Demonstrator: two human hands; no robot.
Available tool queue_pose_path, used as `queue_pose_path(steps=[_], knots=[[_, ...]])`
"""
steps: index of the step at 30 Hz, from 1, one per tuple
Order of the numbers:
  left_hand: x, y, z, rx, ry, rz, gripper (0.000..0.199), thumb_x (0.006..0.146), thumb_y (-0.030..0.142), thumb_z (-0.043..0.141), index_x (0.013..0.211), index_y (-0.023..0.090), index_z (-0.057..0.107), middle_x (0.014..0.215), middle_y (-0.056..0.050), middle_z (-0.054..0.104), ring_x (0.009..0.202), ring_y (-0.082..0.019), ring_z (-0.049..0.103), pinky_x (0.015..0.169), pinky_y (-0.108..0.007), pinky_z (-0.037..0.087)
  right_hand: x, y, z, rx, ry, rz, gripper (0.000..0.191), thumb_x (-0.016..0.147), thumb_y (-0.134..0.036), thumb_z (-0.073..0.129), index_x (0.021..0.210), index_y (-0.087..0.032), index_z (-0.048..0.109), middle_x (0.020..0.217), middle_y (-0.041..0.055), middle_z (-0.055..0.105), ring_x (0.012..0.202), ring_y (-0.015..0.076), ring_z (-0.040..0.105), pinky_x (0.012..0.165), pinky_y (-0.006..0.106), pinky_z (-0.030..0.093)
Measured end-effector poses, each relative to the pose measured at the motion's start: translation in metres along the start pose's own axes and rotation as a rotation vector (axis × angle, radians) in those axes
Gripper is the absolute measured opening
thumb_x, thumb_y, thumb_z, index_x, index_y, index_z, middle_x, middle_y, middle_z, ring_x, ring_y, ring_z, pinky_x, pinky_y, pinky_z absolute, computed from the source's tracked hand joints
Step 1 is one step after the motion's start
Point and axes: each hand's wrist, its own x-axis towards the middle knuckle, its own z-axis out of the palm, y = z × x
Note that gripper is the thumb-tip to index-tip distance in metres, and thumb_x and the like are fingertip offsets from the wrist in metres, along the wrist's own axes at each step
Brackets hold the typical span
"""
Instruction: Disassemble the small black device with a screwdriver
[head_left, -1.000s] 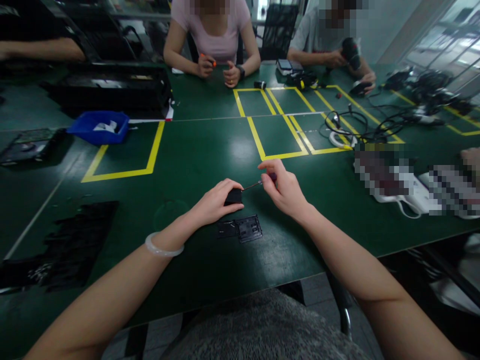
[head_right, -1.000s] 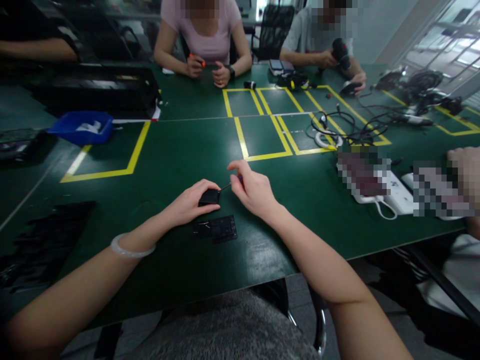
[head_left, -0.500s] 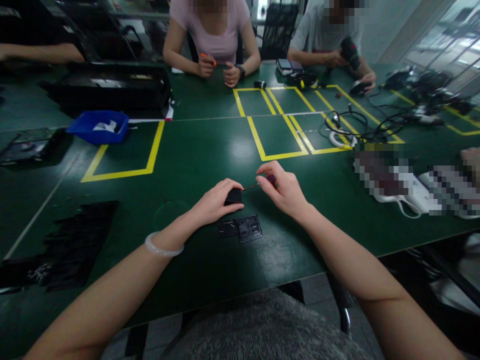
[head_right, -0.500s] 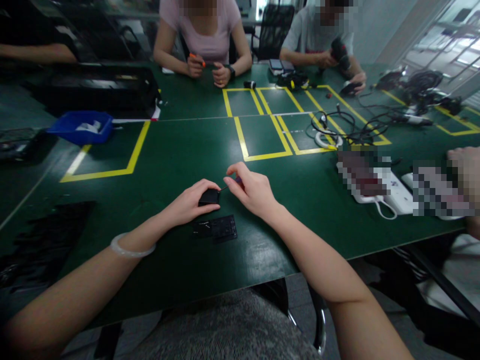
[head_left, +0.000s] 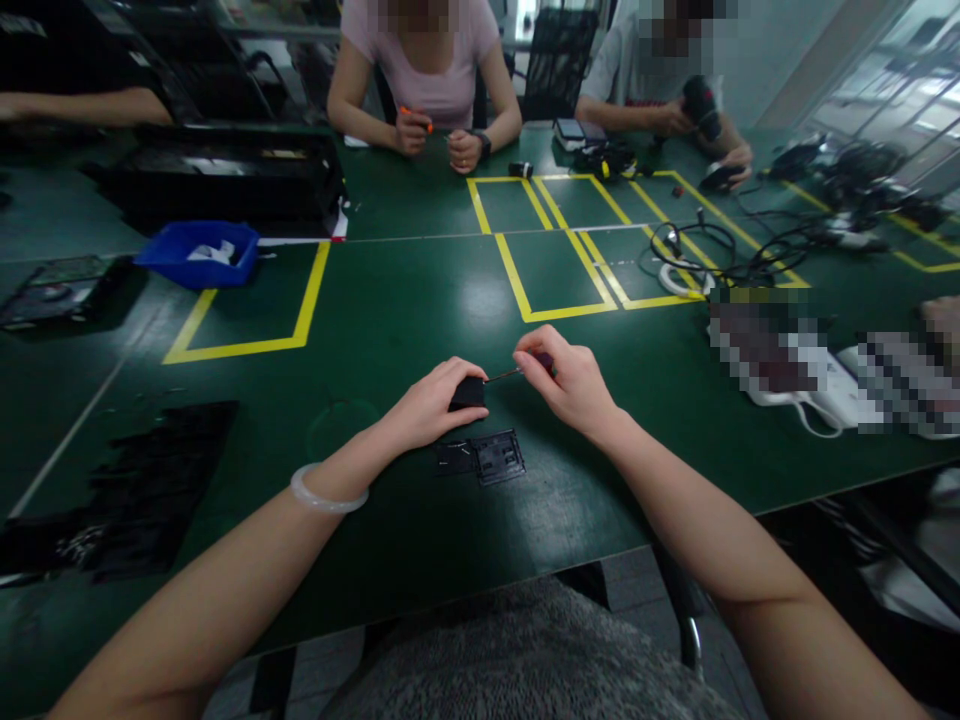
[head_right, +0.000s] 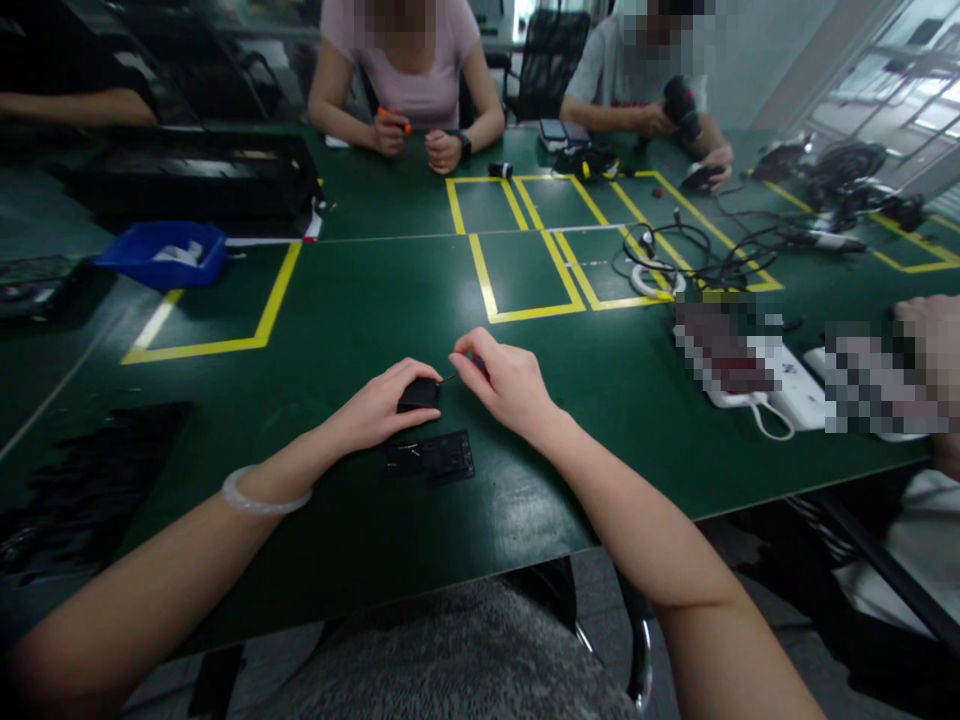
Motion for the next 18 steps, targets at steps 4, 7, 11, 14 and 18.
queue_pose_path(steps=[4, 7, 11, 14, 18], knots=[[0.0000, 0.0007, -0.0001, -0.006, 0.000, -0.008, 0.034, 0.091, 0.041, 0.063, 0.117, 0.023, 0.053, 0.118, -0.007, 0.059, 0.112, -0.026, 0.058, 0.098, -0.041, 0.047, -0.0003, 0.0006, 0.0010, 0.012, 0.020, 0.019, 0.017, 0.095, -0.026, 0.049, 0.110, -0.022, 0.055, 0.075, -0.0023, 0.059, 0.061, 0.0121, 0.056, 0.062, 0.026, 0.042], [0.0003, 0.0005, 0.0000, -0.007, 0.002, -0.004, 0.034, 0.090, 0.041, 0.064, 0.117, 0.023, 0.053, 0.118, -0.007, 0.059, 0.112, -0.026, 0.059, 0.097, -0.042, 0.048, -0.0003, 0.0004, 0.0004, 0.016, 0.013, 0.008, 0.016, 0.095, -0.028, 0.049, 0.109, -0.022, 0.055, 0.077, -0.0017, 0.060, 0.064, 0.0128, 0.057, 0.064, 0.026, 0.043], [0.0007, -0.0003, 0.0003, -0.004, 0.000, -0.001, 0.035, 0.090, 0.041, 0.064, 0.118, 0.022, 0.053, 0.119, -0.007, 0.059, 0.112, -0.026, 0.058, 0.098, -0.041, 0.047, -0.0001, 0.0006, -0.0002, 0.015, -0.002, 0.003, 0.015, 0.097, -0.036, 0.052, 0.098, -0.022, 0.057, 0.075, -0.0013, 0.060, 0.066, 0.0129, 0.059, 0.065, 0.026, 0.043], [0.0007, -0.0002, 0.0003, -0.003, 0.000, -0.001, 0.035, 0.090, 0.041, 0.064, 0.117, 0.022, 0.053, 0.119, -0.007, 0.059, 0.113, -0.026, 0.058, 0.098, -0.041, 0.047, -0.0007, 0.0009, 0.0011, 0.012, 0.025, 0.013, 0.013, 0.096, -0.031, 0.051, 0.104, -0.022, 0.056, 0.075, -0.0019, 0.059, 0.064, 0.0125, 0.058, 0.064, 0.026, 0.043], [0.0004, 0.0002, 0.0003, -0.002, -0.001, -0.003, 0.034, 0.091, 0.042, 0.063, 0.117, 0.022, 0.053, 0.119, -0.007, 0.059, 0.113, -0.026, 0.058, 0.098, -0.041, 0.047, -0.0016, 0.0010, 0.0026, 0.003, 0.043, 0.003, 0.020, 0.094, -0.025, 0.050, 0.114, -0.022, 0.054, 0.079, -0.0015, 0.060, 0.066, 0.0130, 0.058, 0.065, 0.026, 0.044]])
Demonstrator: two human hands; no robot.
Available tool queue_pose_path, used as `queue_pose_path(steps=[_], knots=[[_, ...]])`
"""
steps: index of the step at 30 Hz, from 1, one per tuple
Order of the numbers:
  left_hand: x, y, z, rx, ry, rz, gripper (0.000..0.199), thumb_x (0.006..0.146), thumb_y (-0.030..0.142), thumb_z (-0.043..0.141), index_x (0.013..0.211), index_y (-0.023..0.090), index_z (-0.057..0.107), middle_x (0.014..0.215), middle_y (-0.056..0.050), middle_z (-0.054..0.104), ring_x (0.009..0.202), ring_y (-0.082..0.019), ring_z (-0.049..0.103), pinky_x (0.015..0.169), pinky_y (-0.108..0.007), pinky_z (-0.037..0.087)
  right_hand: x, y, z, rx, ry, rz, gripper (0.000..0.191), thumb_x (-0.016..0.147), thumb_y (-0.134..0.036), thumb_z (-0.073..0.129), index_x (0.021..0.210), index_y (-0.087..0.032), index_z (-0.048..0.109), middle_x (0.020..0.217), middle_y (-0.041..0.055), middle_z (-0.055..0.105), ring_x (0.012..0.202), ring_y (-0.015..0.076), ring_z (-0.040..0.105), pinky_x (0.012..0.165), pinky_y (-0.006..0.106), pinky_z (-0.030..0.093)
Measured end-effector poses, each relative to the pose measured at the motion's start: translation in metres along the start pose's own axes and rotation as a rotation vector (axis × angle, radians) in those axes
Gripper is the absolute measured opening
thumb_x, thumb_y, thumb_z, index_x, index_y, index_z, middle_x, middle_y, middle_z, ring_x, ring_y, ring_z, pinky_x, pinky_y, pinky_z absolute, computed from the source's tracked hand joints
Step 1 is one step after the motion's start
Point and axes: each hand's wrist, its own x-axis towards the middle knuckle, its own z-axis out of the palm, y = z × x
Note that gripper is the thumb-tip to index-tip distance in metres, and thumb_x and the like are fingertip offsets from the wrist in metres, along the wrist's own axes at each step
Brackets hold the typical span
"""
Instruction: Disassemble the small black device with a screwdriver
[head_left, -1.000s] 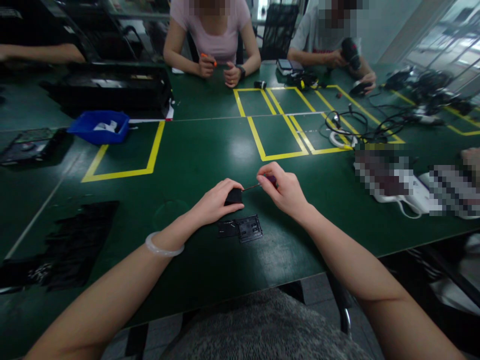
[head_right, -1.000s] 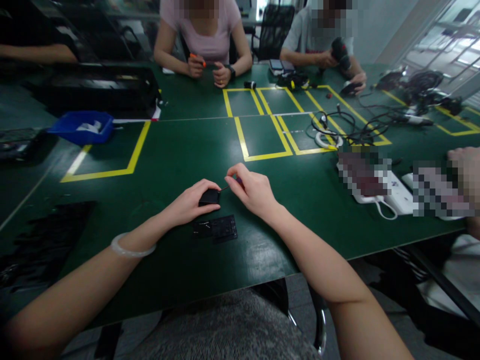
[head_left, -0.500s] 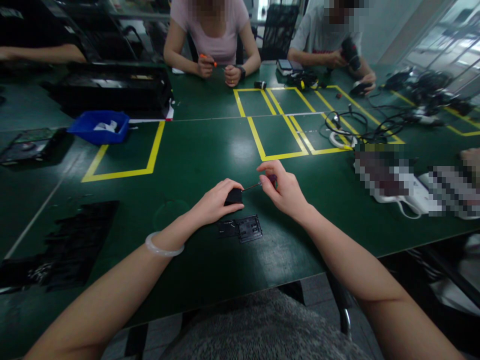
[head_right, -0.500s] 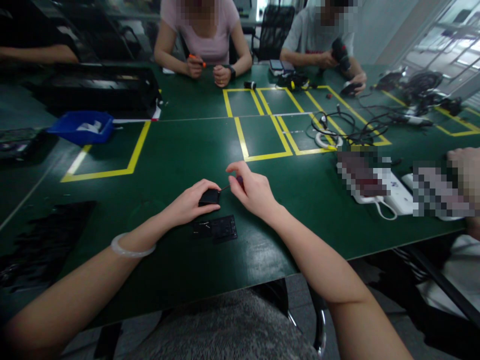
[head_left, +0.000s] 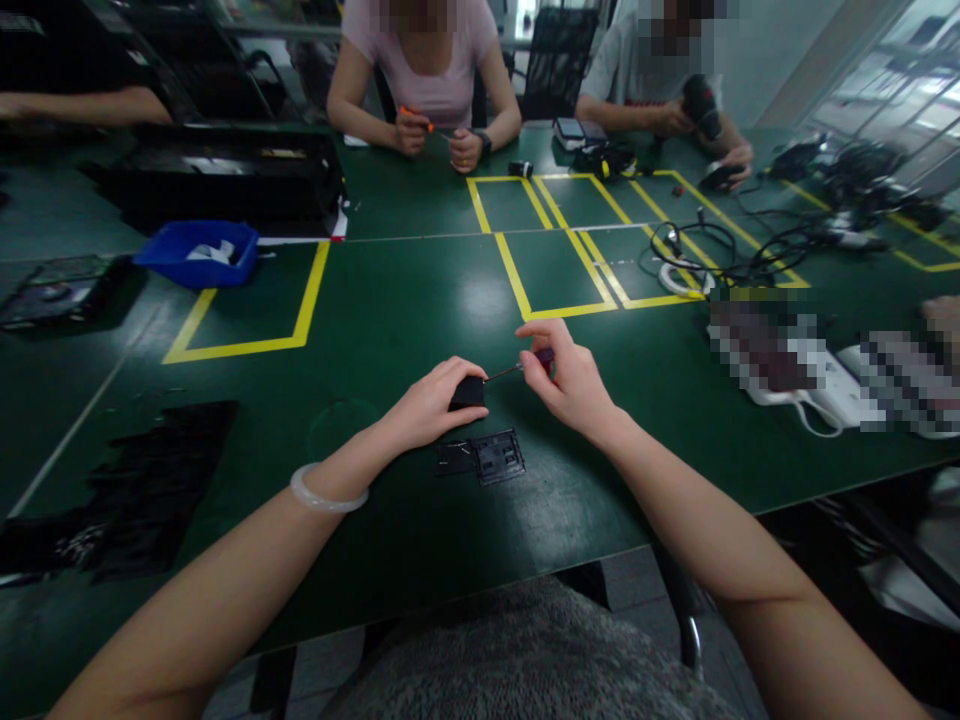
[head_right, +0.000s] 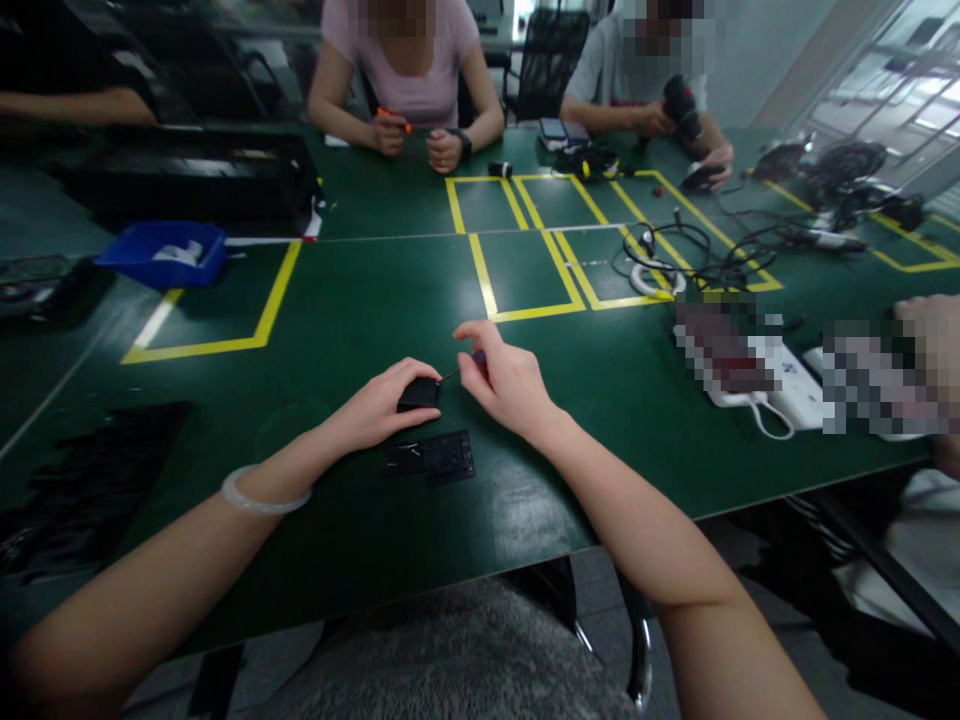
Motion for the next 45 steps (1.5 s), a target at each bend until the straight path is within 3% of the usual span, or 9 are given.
queue_pose_path(steps=[7, 13, 19, 25, 31, 38, 45], knots=[[-0.0003, 0.0009, -0.0004, -0.005, -0.001, -0.002, 0.034, 0.091, 0.041, 0.064, 0.117, 0.022, 0.054, 0.119, -0.007, 0.059, 0.113, -0.026, 0.058, 0.098, -0.041, 0.047, 0.0012, -0.0004, -0.0018, -0.025, -0.030, -0.005, 0.014, 0.096, -0.036, 0.053, 0.097, -0.022, 0.057, 0.074, -0.0018, 0.059, 0.062, 0.0123, 0.056, 0.063, 0.025, 0.042], [0.0003, 0.0000, -0.0004, 0.000, -0.001, 0.001, 0.034, 0.091, 0.040, 0.064, 0.118, 0.022, 0.053, 0.119, -0.008, 0.059, 0.113, -0.026, 0.058, 0.098, -0.041, 0.047, 0.0013, -0.0014, -0.0016, 0.002, -0.018, 0.005, 0.020, 0.094, -0.025, 0.049, 0.113, -0.022, 0.053, 0.077, -0.0022, 0.058, 0.062, 0.0121, 0.055, 0.063, 0.025, 0.042], [-0.0001, -0.0010, 0.0000, -0.003, -0.005, 0.003, 0.035, 0.091, 0.041, 0.064, 0.119, 0.023, 0.053, 0.120, -0.007, 0.059, 0.114, -0.026, 0.058, 0.098, -0.041, 0.047, 0.0017, -0.0016, -0.0025, 0.003, -0.033, 0.001, 0.013, 0.097, -0.033, 0.051, 0.099, -0.022, 0.056, 0.073, -0.0024, 0.057, 0.060, 0.0118, 0.054, 0.061, 0.025, 0.040], [-0.0004, -0.0011, -0.0003, -0.009, -0.005, 0.004, 0.036, 0.091, 0.041, 0.064, 0.119, 0.022, 0.053, 0.120, -0.008, 0.059, 0.113, -0.026, 0.058, 0.098, -0.041, 0.047, 0.0003, -0.0004, 0.0003, 0.019, -0.001, -0.002, 0.021, 0.095, -0.024, 0.049, 0.116, -0.022, 0.052, 0.079, -0.0020, 0.059, 0.062, 0.0117, 0.054, 0.064, 0.025, 0.042], [0.0005, -0.0004, 0.0000, -0.002, -0.001, 0.007, 0.036, 0.091, 0.040, 0.065, 0.119, 0.021, 0.054, 0.119, -0.007, 0.059, 0.113, -0.025, 0.058, 0.099, -0.040, 0.046, 0.0009, 0.0005, -0.0009, 0.015, -0.017, -0.017, 0.014, 0.096, -0.032, 0.053, 0.104, -0.021, 0.056, 0.073, -0.0032, 0.055, 0.060, 0.0113, 0.053, 0.062, 0.025, 0.041], [0.0002, -0.0001, -0.0006, -0.004, -0.003, 0.006, 0.035, 0.091, 0.040, 0.065, 0.119, 0.021, 0.054, 0.119, -0.007, 0.058, 0.113, -0.025, 0.057, 0.098, -0.039, 0.046, 0.0002, -0.0001, -0.0002, 0.023, -0.011, -0.009, 0.022, 0.094, -0.023, 0.050, 0.116, -0.021, 0.053, 0.078, -0.0022, 0.058, 0.062, 0.0115, 0.054, 0.063, 0.025, 0.042], [0.0004, -0.0011, 0.0001, -0.004, 0.002, 0.008, 0.036, 0.091, 0.040, 0.065, 0.119, 0.022, 0.054, 0.119, -0.007, 0.058, 0.113, -0.025, 0.058, 0.098, -0.039, 0.047, 0.0011, 0.0000, -0.0020, 0.003, -0.046, -0.007, 0.013, 0.096, -0.032, 0.051, 0.102, -0.022, 0.056, 0.074, -0.0023, 0.058, 0.063, 0.0120, 0.057, 0.063, 0.025, 0.042]])
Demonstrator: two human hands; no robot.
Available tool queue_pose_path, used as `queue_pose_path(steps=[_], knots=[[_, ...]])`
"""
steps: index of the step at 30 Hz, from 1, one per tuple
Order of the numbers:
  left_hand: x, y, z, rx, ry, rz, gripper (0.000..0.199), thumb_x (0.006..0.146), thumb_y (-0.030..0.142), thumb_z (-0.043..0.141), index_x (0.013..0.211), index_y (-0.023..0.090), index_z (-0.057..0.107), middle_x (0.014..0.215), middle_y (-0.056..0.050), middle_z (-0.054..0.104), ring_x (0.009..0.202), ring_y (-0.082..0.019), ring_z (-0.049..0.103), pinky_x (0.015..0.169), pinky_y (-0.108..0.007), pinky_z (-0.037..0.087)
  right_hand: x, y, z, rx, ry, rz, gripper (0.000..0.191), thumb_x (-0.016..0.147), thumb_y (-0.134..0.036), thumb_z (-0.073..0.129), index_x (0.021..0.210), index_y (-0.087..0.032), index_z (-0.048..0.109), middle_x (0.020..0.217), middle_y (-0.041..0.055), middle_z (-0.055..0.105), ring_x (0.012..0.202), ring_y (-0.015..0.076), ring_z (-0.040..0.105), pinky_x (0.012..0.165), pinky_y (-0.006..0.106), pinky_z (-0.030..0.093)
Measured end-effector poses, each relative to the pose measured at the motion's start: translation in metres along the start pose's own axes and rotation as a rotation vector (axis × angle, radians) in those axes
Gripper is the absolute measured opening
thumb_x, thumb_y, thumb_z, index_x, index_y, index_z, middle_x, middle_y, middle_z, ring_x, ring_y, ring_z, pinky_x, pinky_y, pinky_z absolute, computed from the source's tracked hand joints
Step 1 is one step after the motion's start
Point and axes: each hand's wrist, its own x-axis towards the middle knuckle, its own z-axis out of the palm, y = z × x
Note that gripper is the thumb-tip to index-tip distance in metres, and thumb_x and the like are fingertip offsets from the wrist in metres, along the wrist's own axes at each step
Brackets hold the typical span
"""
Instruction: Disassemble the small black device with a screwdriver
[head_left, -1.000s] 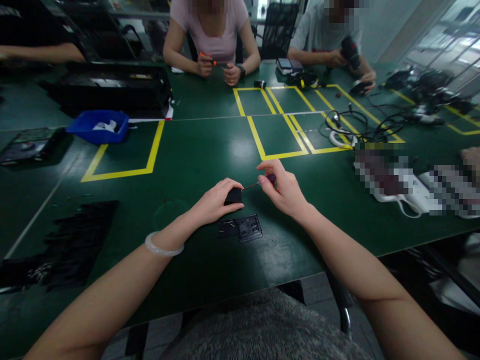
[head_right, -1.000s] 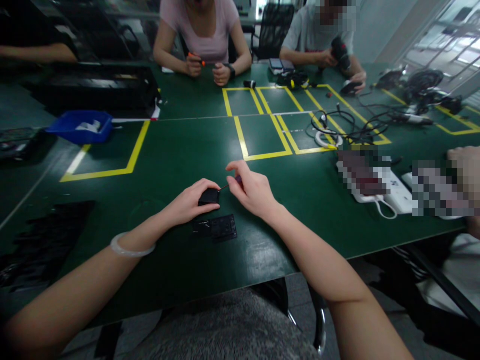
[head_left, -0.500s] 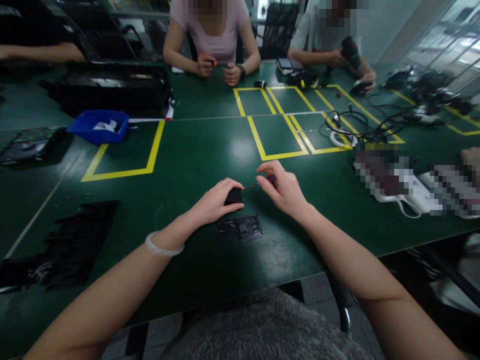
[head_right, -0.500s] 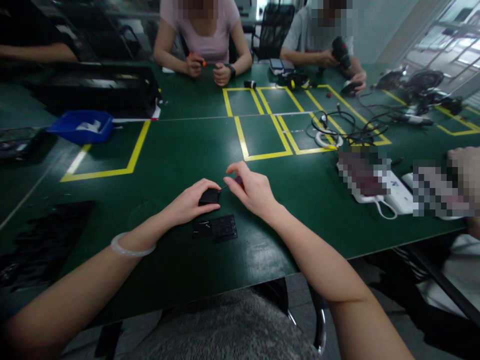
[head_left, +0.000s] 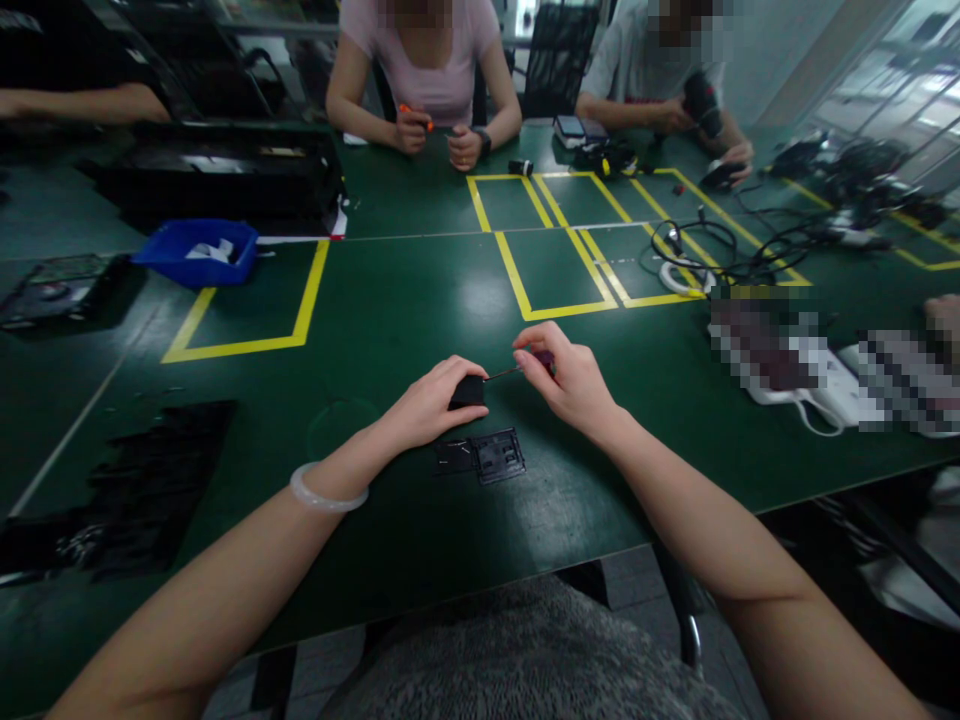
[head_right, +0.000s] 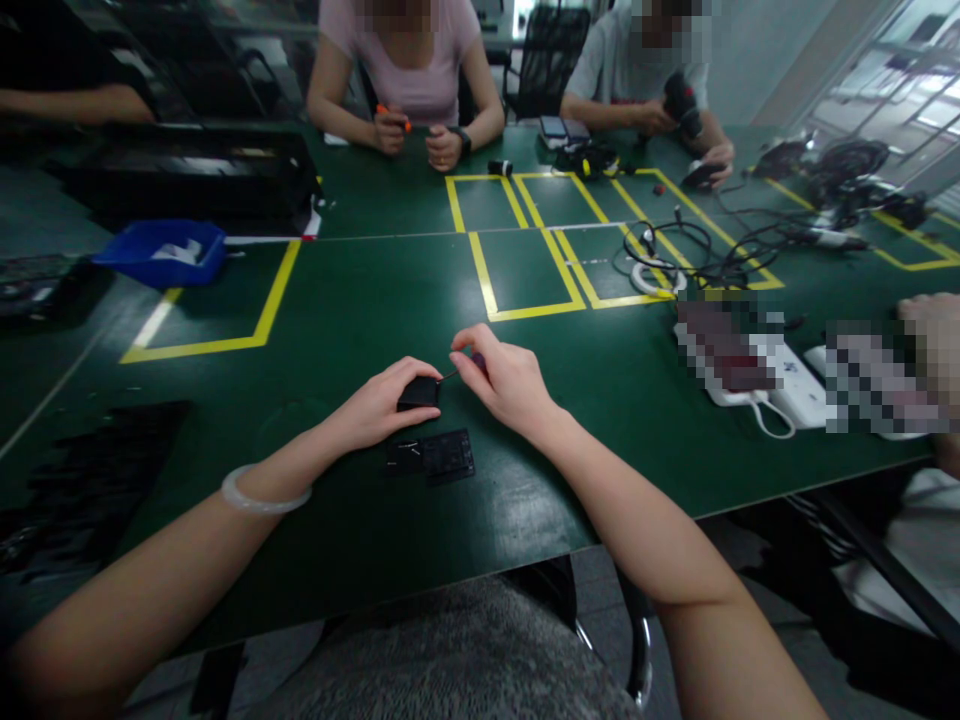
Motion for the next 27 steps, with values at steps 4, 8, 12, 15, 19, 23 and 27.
queue_pose_path(steps=[4, 8, 12, 15, 19, 23, 27], knots=[[-0.0001, 0.0003, -0.0001, 0.003, 0.000, -0.004, 0.035, 0.091, 0.040, 0.065, 0.119, 0.022, 0.054, 0.119, -0.007, 0.058, 0.112, -0.025, 0.058, 0.098, -0.040, 0.047, -0.0008, 0.0000, 0.0008, 0.013, 0.023, -0.008, 0.020, 0.095, -0.025, 0.049, 0.114, -0.021, 0.053, 0.077, -0.0024, 0.058, 0.059, 0.0111, 0.054, 0.061, 0.024, 0.042], [-0.0001, -0.0002, 0.0003, 0.008, -0.002, -0.003, 0.036, 0.091, 0.040, 0.065, 0.119, 0.022, 0.054, 0.119, -0.007, 0.059, 0.112, -0.025, 0.058, 0.098, -0.040, 0.047, -0.0002, -0.0002, -0.0001, -0.006, 0.000, -0.017, 0.015, 0.096, -0.033, 0.051, 0.104, -0.021, 0.056, 0.078, -0.0010, 0.060, 0.066, 0.0130, 0.058, 0.065, 0.025, 0.042], [0.0000, -0.0008, 0.0005, 0.006, -0.001, 0.002, 0.036, 0.090, 0.040, 0.066, 0.119, 0.021, 0.054, 0.119, -0.007, 0.059, 0.113, -0.025, 0.058, 0.098, -0.040, 0.047, 0.0003, 0.0000, 0.0000, 0.003, 0.000, -0.004, 0.013, 0.097, -0.032, 0.050, 0.100, -0.021, 0.056, 0.073, -0.0020, 0.058, 0.062, 0.0123, 0.057, 0.063, 0.025, 0.041], [-0.0004, -0.0007, 0.0003, 0.004, 0.001, 0.000, 0.035, 0.091, 0.039, 0.065, 0.119, 0.022, 0.054, 0.119, -0.007, 0.059, 0.112, -0.025, 0.058, 0.098, -0.039, 0.047, -0.0004, 0.0002, 0.0015, 0.014, 0.025, 0.006, 0.018, 0.095, -0.025, 0.050, 0.113, -0.021, 0.053, 0.075, -0.0029, 0.057, 0.058, 0.0110, 0.053, 0.061, 0.025, 0.040], [-0.0011, -0.0006, 0.0001, 0.002, 0.000, 0.004, 0.035, 0.091, 0.040, 0.065, 0.119, 0.022, 0.054, 0.120, -0.007, 0.059, 0.114, -0.025, 0.058, 0.099, -0.039, 0.046, -0.0006, -0.0001, 0.0016, 0.020, 0.030, 0.003, 0.022, 0.094, -0.026, 0.050, 0.116, -0.022, 0.052, 0.078, -0.0028, 0.057, 0.061, 0.0115, 0.053, 0.063, 0.025, 0.042], [-0.0008, -0.0004, 0.0004, 0.004, 0.002, 0.006, 0.035, 0.091, 0.040, 0.065, 0.120, 0.022, 0.053, 0.120, -0.007, 0.059, 0.114, -0.025, 0.058, 0.099, -0.040, 0.046, 0.0003, -0.0002, 0.0000, 0.014, 0.009, 0.007, 0.013, 0.096, -0.033, 0.052, 0.100, -0.021, 0.056, 0.071, -0.0030, 0.056, 0.061, 0.0119, 0.056, 0.062, 0.025, 0.040], [-0.0002, 0.0004, -0.0004, 0.003, -0.001, -0.002, 0.035, 0.091, 0.041, 0.064, 0.119, 0.022, 0.054, 0.120, -0.007, 0.059, 0.114, -0.025, 0.058, 0.099, -0.040, 0.047, 0.0002, -0.0003, 0.0008, 0.017, 0.031, 0.027, 0.016, 0.095, -0.026, 0.049, 0.109, -0.021, 0.055, 0.076, -0.0023, 0.059, 0.059, 0.0110, 0.054, 0.061, 0.025, 0.041]])
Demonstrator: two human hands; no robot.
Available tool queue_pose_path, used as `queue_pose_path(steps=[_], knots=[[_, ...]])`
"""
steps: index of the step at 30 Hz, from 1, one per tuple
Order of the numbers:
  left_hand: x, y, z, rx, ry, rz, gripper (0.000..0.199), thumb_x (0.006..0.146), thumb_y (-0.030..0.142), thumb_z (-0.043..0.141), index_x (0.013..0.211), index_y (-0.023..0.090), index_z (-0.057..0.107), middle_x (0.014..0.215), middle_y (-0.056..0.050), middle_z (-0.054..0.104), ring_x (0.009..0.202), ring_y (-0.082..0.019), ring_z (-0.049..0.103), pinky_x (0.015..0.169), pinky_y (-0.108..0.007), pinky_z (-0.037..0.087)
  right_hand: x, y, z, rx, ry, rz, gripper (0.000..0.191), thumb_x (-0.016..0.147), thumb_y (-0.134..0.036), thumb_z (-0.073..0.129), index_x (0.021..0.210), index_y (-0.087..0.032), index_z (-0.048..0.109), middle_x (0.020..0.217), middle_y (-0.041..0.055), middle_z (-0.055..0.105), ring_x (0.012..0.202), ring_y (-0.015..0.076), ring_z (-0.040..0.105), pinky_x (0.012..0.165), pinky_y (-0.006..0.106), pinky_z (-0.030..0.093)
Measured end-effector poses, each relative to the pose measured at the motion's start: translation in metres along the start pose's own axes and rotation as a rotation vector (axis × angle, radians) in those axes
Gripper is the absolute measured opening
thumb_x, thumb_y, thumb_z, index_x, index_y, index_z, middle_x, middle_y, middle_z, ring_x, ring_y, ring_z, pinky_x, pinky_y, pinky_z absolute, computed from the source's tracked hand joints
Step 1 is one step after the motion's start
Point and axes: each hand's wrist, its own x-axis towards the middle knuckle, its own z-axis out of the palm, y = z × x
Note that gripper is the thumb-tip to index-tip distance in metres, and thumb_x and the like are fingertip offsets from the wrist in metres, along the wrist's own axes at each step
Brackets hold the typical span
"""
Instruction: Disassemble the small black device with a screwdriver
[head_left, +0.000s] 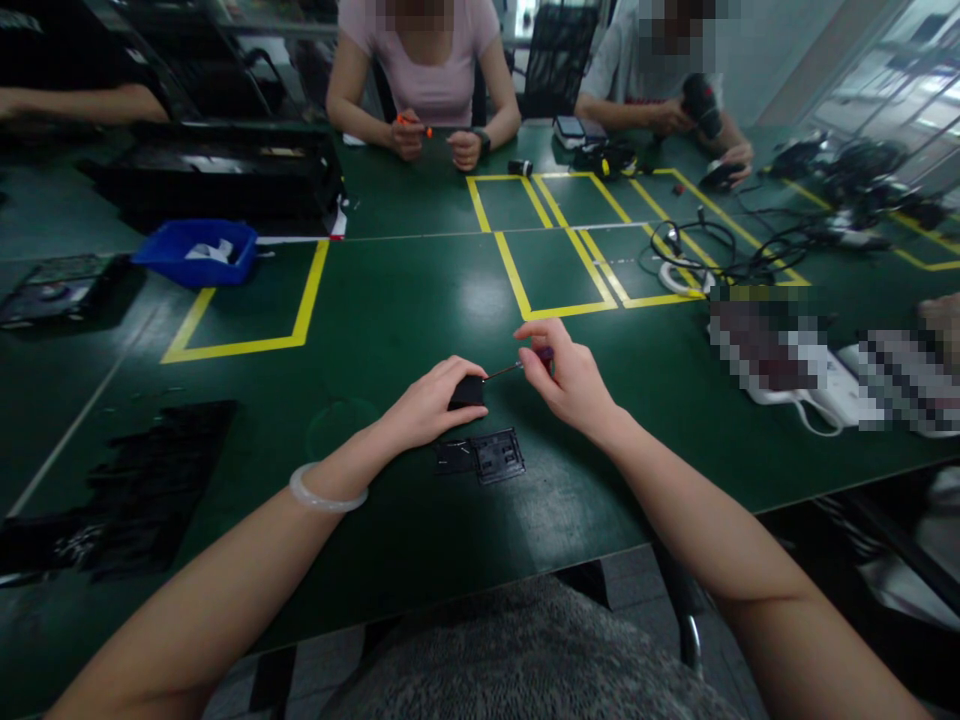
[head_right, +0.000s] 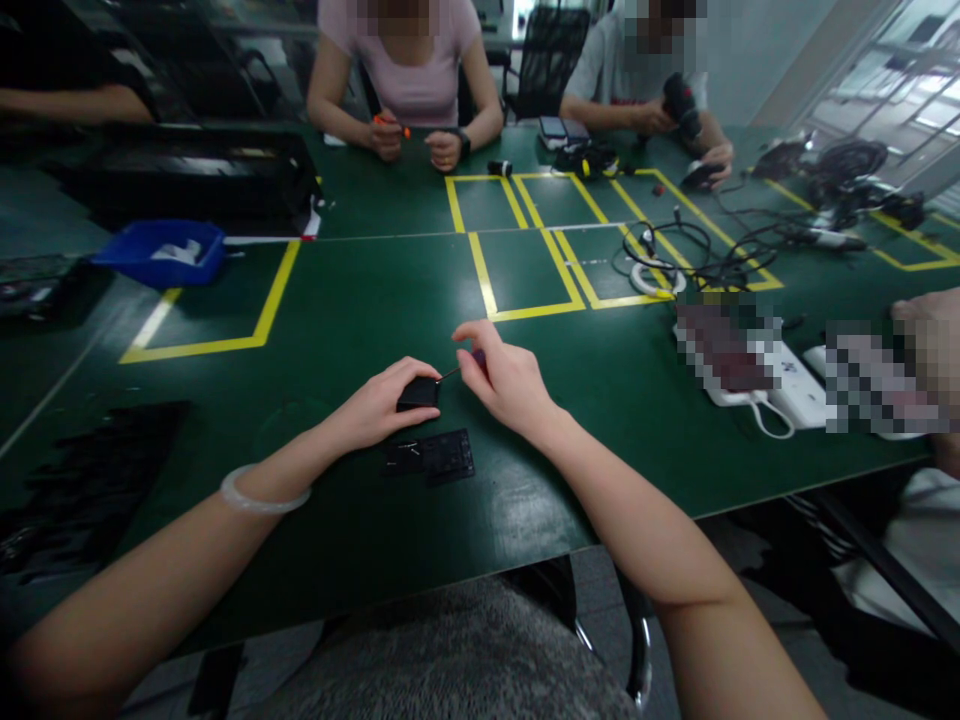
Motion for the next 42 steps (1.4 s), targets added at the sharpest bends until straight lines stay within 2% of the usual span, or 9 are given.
queue_pose_path(steps=[3, 9, 15, 20, 24, 27, 32, 38, 42], knots=[[-0.0001, 0.0005, -0.0008, -0.003, -0.005, -0.003, 0.035, 0.091, 0.041, 0.063, 0.119, 0.022, 0.054, 0.120, -0.008, 0.059, 0.114, -0.026, 0.058, 0.099, -0.041, 0.047, -0.0002, -0.0004, 0.0002, 0.006, -0.001, -0.009, 0.021, 0.094, -0.025, 0.049, 0.114, -0.021, 0.053, 0.081, -0.0008, 0.061, 0.065, 0.0128, 0.058, 0.065, 0.026, 0.043], [-0.0003, 0.0013, -0.0007, -0.005, -0.004, -0.010, 0.035, 0.091, 0.042, 0.063, 0.119, 0.023, 0.054, 0.120, -0.008, 0.059, 0.114, -0.026, 0.058, 0.098, -0.042, 0.047, 0.0003, -0.0008, -0.0015, -0.019, -0.035, 0.001, 0.013, 0.096, -0.033, 0.050, 0.096, -0.022, 0.057, 0.074, -0.0011, 0.060, 0.065, 0.0130, 0.058, 0.064, 0.026, 0.042], [-0.0003, 0.0010, -0.0001, -0.009, 0.003, -0.001, 0.035, 0.090, 0.041, 0.064, 0.118, 0.022, 0.055, 0.119, -0.007, 0.059, 0.113, -0.026, 0.058, 0.099, -0.041, 0.047, -0.0002, -0.0009, -0.0008, 0.006, -0.007, 0.000, 0.021, 0.094, -0.024, 0.049, 0.115, -0.022, 0.053, 0.078, -0.0022, 0.059, 0.062, 0.0121, 0.055, 0.064, 0.026, 0.042], [-0.0002, 0.0003, 0.0002, -0.005, 0.003, 0.003, 0.035, 0.091, 0.041, 0.064, 0.119, 0.022, 0.054, 0.119, -0.007, 0.059, 0.113, -0.025, 0.058, 0.099, -0.041, 0.047, 0.0003, 0.0000, -0.0012, -0.001, -0.036, -0.008, 0.014, 0.097, -0.034, 0.050, 0.099, -0.021, 0.056, 0.075, -0.0016, 0.059, 0.064, 0.0126, 0.057, 0.064, 0.026, 0.042], [-0.0001, 0.0007, -0.0004, -0.005, 0.001, 0.000, 0.035, 0.091, 0.041, 0.064, 0.119, 0.021, 0.054, 0.119, -0.007, 0.059, 0.113, -0.025, 0.058, 0.099, -0.040, 0.047, -0.0004, -0.0001, -0.0001, -0.002, -0.008, 0.000, 0.017, 0.095, -0.025, 0.049, 0.111, -0.022, 0.053, 0.074, -0.0035, 0.057, 0.057, 0.0109, 0.052, 0.061, 0.025, 0.040], [-0.0002, 0.0010, -0.0007, -0.006, -0.003, 0.003, 0.035, 0.091, 0.041, 0.064, 0.119, 0.022, 0.054, 0.119, -0.007, 0.059, 0.114, -0.025, 0.058, 0.100, -0.040, 0.046, -0.0008, -0.0002, 0.0003, -0.001, 0.002, -0.014, 0.023, 0.093, -0.024, 0.049, 0.116, -0.022, 0.051, 0.078, -0.0026, 0.058, 0.061, 0.0116, 0.053, 0.063, 0.025, 0.042], [0.0000, 0.0009, -0.0005, -0.003, -0.005, -0.008, 0.035, 0.090, 0.041, 0.064, 0.118, 0.022, 0.054, 0.120, -0.007, 0.059, 0.113, -0.026, 0.058, 0.099, -0.041, 0.047, -0.0001, 0.0000, -0.0009, -0.017, -0.032, -0.016, 0.013, 0.096, -0.034, 0.052, 0.099, -0.022, 0.056, 0.074, -0.0020, 0.058, 0.064, 0.0126, 0.058, 0.064, 0.026, 0.042], [0.0000, 0.0010, -0.0007, -0.008, -0.003, -0.004, 0.034, 0.091, 0.041, 0.064, 0.118, 0.023, 0.054, 0.119, -0.008, 0.059, 0.113, -0.026, 0.058, 0.098, -0.042, 0.047, -0.0003, -0.0006, -0.0003, 0.004, -0.006, -0.012, 0.019, 0.094, -0.025, 0.049, 0.113, -0.021, 0.053, 0.078, -0.0016, 0.059, 0.063, 0.0120, 0.056, 0.064, 0.026, 0.043], [0.0001, 0.0012, -0.0009, -0.001, -0.006, -0.002, 0.035, 0.091, 0.041, 0.064, 0.118, 0.022, 0.054, 0.119, -0.007, 0.059, 0.113, -0.026, 0.058, 0.099, -0.041, 0.047, 0.0004, -0.0004, -0.0012, -0.015, -0.033, -0.013, 0.014, 0.095, -0.034, 0.053, 0.101, -0.021, 0.056, 0.076, -0.0014, 0.059, 0.065, 0.0127, 0.057, 0.064, 0.026, 0.042]])
